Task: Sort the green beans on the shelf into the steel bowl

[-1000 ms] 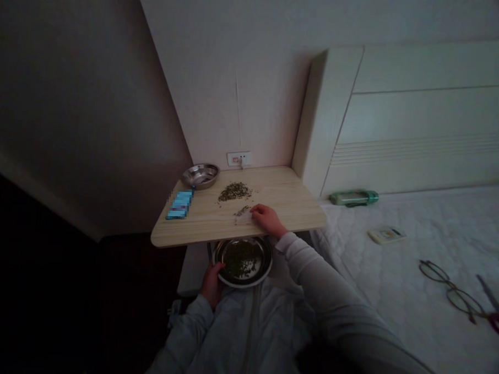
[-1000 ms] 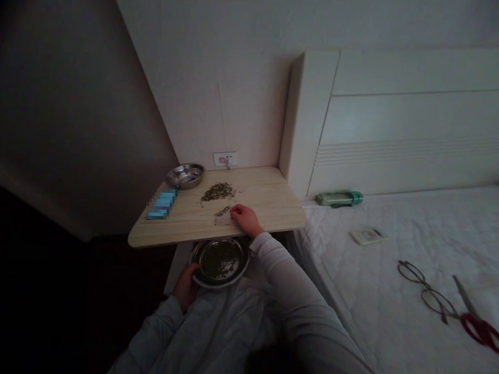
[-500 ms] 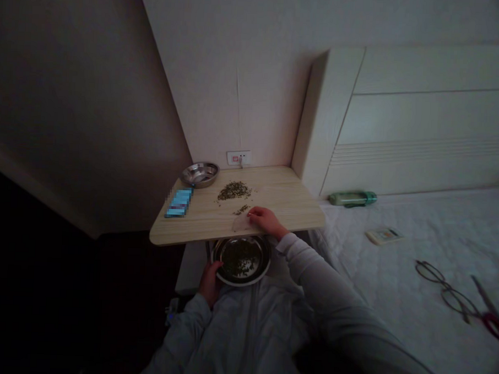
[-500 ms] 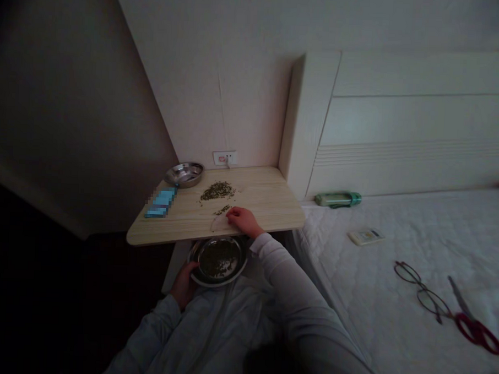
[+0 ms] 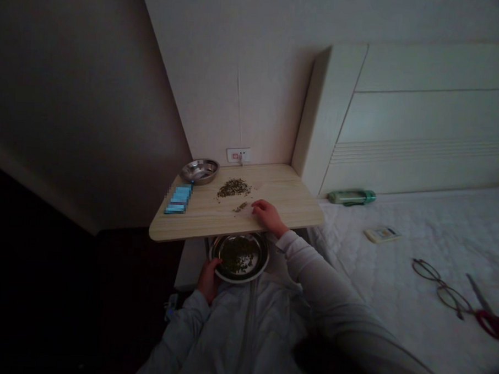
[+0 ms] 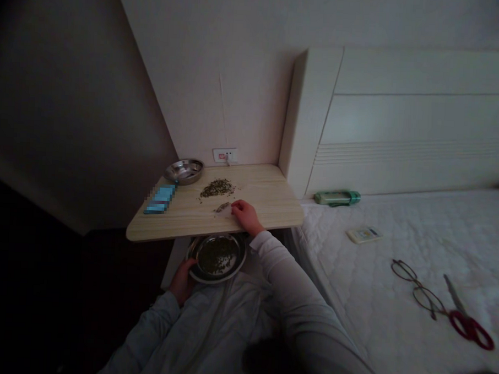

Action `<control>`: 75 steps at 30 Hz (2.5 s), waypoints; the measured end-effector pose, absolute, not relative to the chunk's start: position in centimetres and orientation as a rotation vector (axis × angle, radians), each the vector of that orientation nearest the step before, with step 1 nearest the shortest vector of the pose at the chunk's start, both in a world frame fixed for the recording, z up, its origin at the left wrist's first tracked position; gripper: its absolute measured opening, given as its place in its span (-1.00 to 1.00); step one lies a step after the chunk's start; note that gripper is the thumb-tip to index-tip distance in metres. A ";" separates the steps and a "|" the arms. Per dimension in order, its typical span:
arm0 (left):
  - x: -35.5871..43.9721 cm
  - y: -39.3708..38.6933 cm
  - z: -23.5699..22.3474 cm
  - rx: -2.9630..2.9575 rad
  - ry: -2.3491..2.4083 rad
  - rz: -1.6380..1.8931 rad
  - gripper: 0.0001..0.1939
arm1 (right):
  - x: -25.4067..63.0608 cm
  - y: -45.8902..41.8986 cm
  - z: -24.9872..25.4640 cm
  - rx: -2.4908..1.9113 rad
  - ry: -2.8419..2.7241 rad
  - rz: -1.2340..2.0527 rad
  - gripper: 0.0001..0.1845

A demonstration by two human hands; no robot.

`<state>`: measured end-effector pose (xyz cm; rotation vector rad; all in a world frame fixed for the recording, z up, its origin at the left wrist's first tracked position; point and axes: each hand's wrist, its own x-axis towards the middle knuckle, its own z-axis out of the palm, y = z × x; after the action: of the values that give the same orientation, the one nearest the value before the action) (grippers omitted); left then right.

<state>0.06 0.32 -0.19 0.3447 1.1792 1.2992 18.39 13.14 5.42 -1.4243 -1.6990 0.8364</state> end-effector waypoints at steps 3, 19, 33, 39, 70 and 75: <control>0.0 0.3 -0.4 0.346 1.182 1.317 -0.86 | 18.4 13.5 5.3 -1.467 -1.652 0.784 -0.73; -0.2 0.3 -0.8 0.350 1.183 1.406 -0.75 | 17.9 12.9 5.4 -1.371 -1.670 0.828 -0.78; 0.0 0.1 0.1 0.311 1.211 1.379 -0.83 | 18.0 12.7 5.3 -1.366 -1.693 0.854 -0.76; 0.0 0.2 -0.2 0.328 1.198 1.388 -0.84 | 17.9 12.6 5.5 -1.361 -1.696 0.870 -0.75; -0.1 0.2 -0.3 0.325 1.195 1.385 -0.80 | 18.1 12.2 6.1 -1.386 -1.800 0.967 -0.78; -0.2 0.3 -0.7 0.332 1.212 1.397 -0.88 | 18.2 12.1 6.0 -1.340 -1.810 1.048 -0.77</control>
<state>-0.23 0.31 -0.70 0.3319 1.2117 1.3974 18.19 12.14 5.96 -1.3403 -1.8103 1.0483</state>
